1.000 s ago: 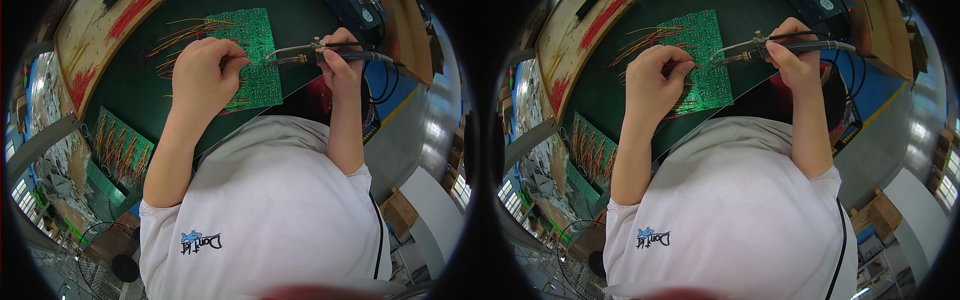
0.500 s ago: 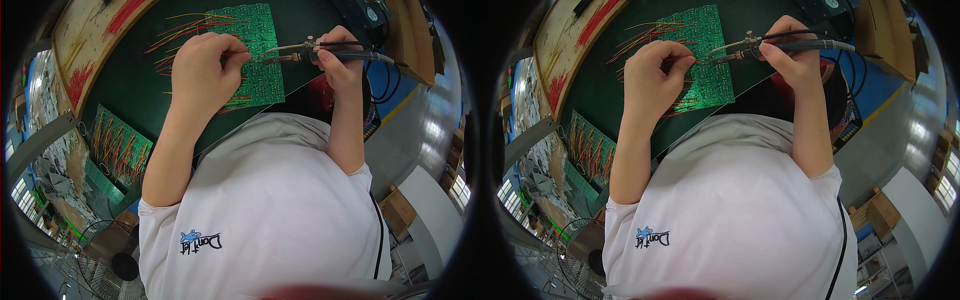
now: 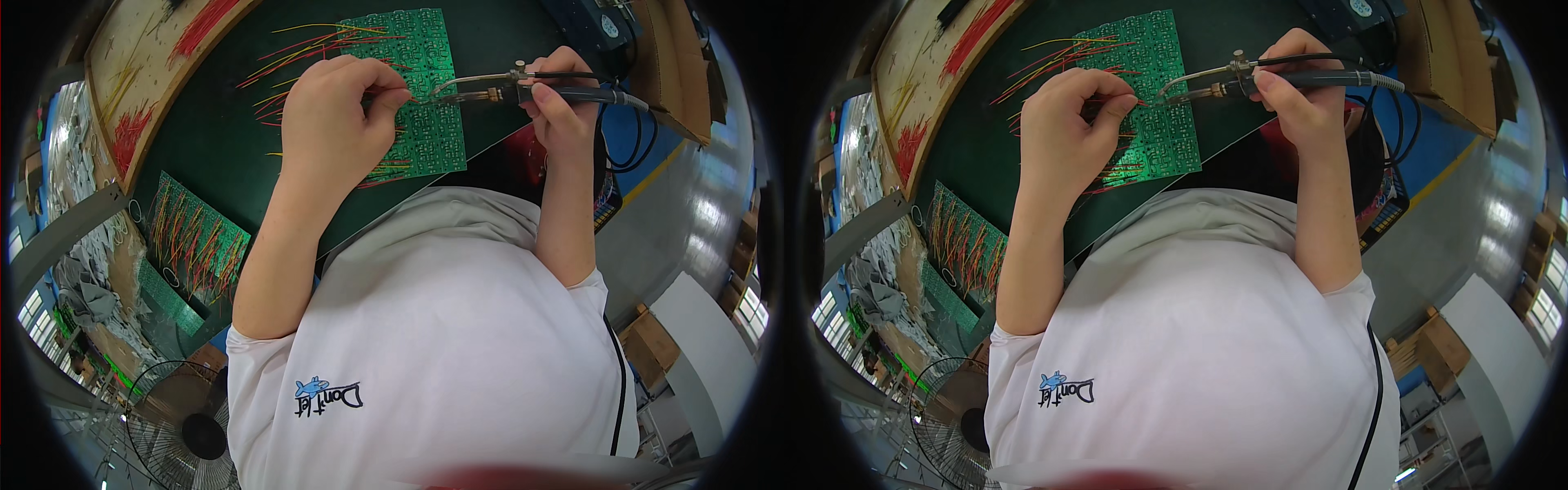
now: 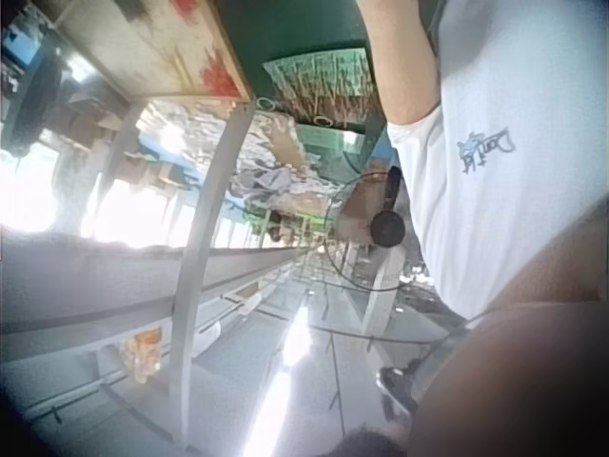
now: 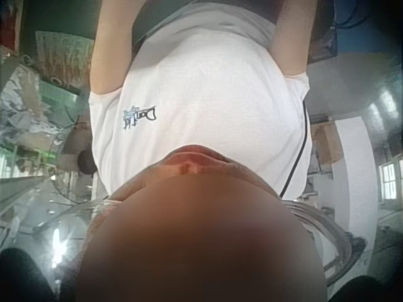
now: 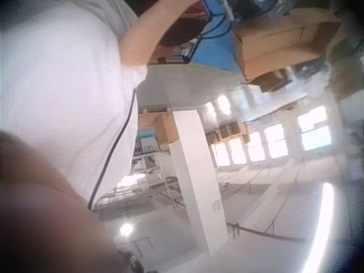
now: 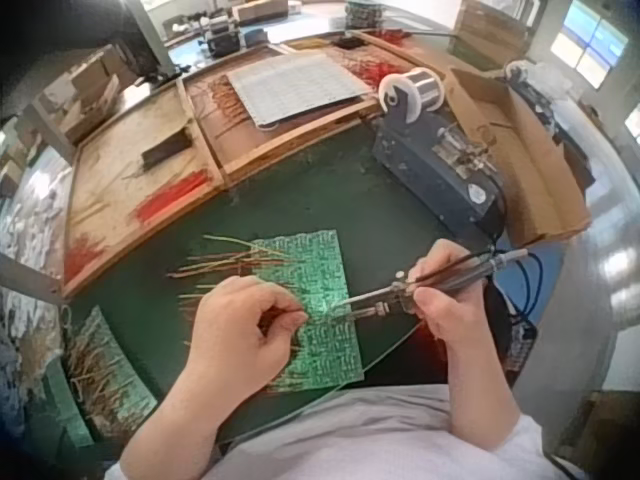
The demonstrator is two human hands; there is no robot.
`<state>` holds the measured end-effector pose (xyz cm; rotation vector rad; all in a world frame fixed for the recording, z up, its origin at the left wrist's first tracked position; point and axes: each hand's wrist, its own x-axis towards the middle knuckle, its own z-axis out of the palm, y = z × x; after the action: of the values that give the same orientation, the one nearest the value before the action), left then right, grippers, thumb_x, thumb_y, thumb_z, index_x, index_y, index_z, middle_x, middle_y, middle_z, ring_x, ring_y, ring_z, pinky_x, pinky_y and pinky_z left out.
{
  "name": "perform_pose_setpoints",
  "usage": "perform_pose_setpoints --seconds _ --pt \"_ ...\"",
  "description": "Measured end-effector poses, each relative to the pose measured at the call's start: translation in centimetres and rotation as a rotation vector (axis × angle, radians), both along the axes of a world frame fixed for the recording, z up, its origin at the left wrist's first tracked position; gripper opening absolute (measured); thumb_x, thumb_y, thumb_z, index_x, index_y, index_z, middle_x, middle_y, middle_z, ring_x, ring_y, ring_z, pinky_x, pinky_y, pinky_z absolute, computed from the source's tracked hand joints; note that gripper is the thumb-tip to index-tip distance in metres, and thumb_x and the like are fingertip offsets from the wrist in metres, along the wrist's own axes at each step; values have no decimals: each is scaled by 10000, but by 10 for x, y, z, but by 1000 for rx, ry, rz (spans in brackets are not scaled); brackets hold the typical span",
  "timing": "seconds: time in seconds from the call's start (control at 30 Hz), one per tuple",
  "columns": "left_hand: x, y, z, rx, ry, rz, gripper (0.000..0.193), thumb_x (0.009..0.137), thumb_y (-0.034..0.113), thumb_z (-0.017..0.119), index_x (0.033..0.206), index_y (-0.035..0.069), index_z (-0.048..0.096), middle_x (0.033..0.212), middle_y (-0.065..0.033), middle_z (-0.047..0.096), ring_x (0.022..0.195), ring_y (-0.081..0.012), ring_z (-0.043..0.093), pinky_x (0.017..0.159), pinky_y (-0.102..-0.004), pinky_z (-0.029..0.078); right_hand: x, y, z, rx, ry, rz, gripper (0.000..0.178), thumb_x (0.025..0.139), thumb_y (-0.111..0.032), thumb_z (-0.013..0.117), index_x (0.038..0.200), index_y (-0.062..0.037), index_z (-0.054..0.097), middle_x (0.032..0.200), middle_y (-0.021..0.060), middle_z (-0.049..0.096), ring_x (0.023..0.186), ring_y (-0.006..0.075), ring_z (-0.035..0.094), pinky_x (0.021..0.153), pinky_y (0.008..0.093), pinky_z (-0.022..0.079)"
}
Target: The person solders color-coded wires onto a green printed circuit board (PCB) using a soldering iron.
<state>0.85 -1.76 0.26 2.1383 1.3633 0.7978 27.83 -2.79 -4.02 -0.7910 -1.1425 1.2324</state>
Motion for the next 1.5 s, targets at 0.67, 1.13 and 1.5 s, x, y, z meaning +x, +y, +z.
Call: perform_pose_setpoints --seconds 0.67,1.13,1.5 --pt "-11 -6 30 -84 -167 66 121 857 -36 699 964 6 737 872 -33 729 731 -71 626 686 -218 504 7 0 -3 -28 190 8 111 828 11 666 891 -18 579 811 73 639 661 98 636 559 195 510" --pt "5 -54 -7 26 -251 85 203 816 -6 765 1012 15 713 897 -53 730 758 -104 671 653 -222 518 3 -21 4 -17 119 124 148 819 -7 671 835 -33 526 722 51 586 557 54 473 495 204 365" --pt "10 -54 -22 100 -271 131 206 715 17 792 884 106 714 764 11 723 673 -165 582 649 -301 469 5 -18 3 -8 -4 107 133 795 1 674 817 -30 547 699 33 572 568 57 487 520 210 392"
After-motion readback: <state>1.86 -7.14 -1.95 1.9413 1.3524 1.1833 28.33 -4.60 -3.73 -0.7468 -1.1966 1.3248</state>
